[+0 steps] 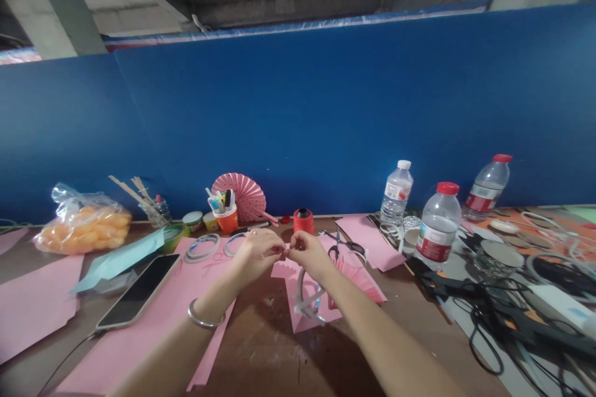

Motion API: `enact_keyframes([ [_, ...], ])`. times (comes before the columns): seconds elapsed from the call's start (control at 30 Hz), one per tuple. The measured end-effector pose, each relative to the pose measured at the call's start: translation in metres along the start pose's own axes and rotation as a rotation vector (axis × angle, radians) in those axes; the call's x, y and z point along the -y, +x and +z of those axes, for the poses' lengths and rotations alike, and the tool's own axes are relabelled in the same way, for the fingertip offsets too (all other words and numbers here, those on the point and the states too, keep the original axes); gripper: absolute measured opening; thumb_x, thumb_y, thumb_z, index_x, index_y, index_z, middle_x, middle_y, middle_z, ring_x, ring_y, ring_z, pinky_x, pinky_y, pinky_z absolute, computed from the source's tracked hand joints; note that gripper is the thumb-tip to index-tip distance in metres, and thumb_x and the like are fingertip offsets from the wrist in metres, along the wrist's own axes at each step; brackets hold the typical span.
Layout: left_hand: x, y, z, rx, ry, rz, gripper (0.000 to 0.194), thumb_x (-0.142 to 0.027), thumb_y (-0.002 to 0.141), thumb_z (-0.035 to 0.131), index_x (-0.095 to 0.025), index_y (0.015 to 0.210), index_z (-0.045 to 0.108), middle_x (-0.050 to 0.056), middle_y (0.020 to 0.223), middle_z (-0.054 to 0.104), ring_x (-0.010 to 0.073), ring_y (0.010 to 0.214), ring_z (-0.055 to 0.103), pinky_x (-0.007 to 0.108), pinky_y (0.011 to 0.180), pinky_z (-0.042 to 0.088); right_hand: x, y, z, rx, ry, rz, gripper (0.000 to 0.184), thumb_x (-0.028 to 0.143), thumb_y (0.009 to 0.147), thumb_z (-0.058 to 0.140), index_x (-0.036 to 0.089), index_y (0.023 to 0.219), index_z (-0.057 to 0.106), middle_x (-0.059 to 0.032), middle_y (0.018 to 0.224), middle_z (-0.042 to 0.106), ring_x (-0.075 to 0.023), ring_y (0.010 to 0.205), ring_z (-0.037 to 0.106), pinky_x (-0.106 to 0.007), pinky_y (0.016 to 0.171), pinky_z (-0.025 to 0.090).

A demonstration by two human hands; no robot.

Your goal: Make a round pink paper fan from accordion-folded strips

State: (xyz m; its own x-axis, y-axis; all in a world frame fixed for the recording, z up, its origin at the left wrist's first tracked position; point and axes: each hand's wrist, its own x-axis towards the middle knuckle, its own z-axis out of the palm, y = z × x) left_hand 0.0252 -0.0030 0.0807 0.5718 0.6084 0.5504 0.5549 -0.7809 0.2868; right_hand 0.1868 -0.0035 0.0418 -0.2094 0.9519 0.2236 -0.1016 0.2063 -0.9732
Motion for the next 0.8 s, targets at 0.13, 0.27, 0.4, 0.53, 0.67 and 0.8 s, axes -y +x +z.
enact_keyframes([
  [0.13, 0.000, 0.000, 0.000, -0.025, -0.027, -0.070, 0.004, -0.019, 0.068, 0.064, -0.022, 0.071, 0.064, -0.002, 0.066, 0.061, 0.0149, 0.073, 0.051, 0.027, 0.069, 0.034, 0.006, -0.002, -0.001, 0.003, 0.033, 0.030, 0.027, 0.030, 0.060, 0.069, 0.019, 0.068, 0.045, 0.0054, 0.057, 0.051, -0.0074, 0.046, 0.042, -0.021, 0.044, 0.030],
  [0.27, 0.000, 0.001, 0.001, -0.024, -0.049, -0.080, 0.006, -0.018, 0.066, 0.066, -0.021, 0.071, 0.064, -0.002, 0.067, 0.062, 0.0147, 0.072, 0.051, 0.027, 0.068, 0.035, 0.010, -0.003, -0.002, 0.000, 0.032, 0.046, 0.029, 0.031, 0.059, 0.071, 0.018, 0.066, 0.045, 0.0054, 0.055, 0.052, -0.0072, 0.045, 0.042, -0.020, 0.043, 0.029],
  [0.4, 0.001, 0.000, 0.000, -0.033, -0.067, -0.070, 0.007, -0.017, 0.066, 0.065, -0.020, 0.072, 0.063, -0.001, 0.069, 0.063, 0.0142, 0.072, 0.050, 0.026, 0.067, 0.035, 0.010, -0.003, -0.002, 0.021, 0.034, 0.053, 0.030, 0.032, 0.059, 0.071, 0.018, 0.067, 0.046, 0.0050, 0.055, 0.052, -0.0075, 0.045, 0.043, -0.020, 0.044, 0.029],
  [0.53, 0.002, 0.000, 0.001, -0.037, -0.074, -0.063, 0.007, -0.016, 0.067, 0.065, -0.020, 0.072, 0.063, -0.002, 0.068, 0.062, 0.0139, 0.072, 0.050, 0.026, 0.067, 0.036, 0.010, -0.004, -0.003, 0.016, 0.030, 0.064, 0.028, 0.031, 0.060, 0.070, 0.019, 0.066, 0.046, 0.0048, 0.053, 0.052, -0.0076, 0.044, 0.043, -0.020, 0.043, 0.029],
  [0.67, 0.001, 0.000, 0.001, -0.023, -0.056, -0.066, 0.005, -0.017, 0.067, 0.065, -0.020, 0.070, 0.063, -0.001, 0.067, 0.062, 0.0144, 0.071, 0.051, 0.026, 0.066, 0.036, 0.011, -0.004, -0.002, 0.007, 0.016, 0.070, 0.027, 0.033, 0.060, 0.069, 0.019, 0.064, 0.046, 0.0049, 0.051, 0.052, -0.0075, 0.043, 0.042, -0.020, 0.042, 0.029],
  [0.8, -0.002, -0.001, -0.002, -0.029, -0.096, -0.065, 0.003, -0.018, 0.069, 0.063, -0.020, 0.071, 0.064, -0.001, 0.068, 0.061, 0.0142, 0.072, 0.051, 0.027, 0.069, 0.037, 0.013, -0.004, -0.001, 0.012, 0.029, 0.097, 0.029, 0.035, 0.059, 0.070, 0.019, 0.063, 0.046, 0.0048, 0.051, 0.053, -0.0075, 0.041, 0.044, -0.020, 0.040, 0.029],
])
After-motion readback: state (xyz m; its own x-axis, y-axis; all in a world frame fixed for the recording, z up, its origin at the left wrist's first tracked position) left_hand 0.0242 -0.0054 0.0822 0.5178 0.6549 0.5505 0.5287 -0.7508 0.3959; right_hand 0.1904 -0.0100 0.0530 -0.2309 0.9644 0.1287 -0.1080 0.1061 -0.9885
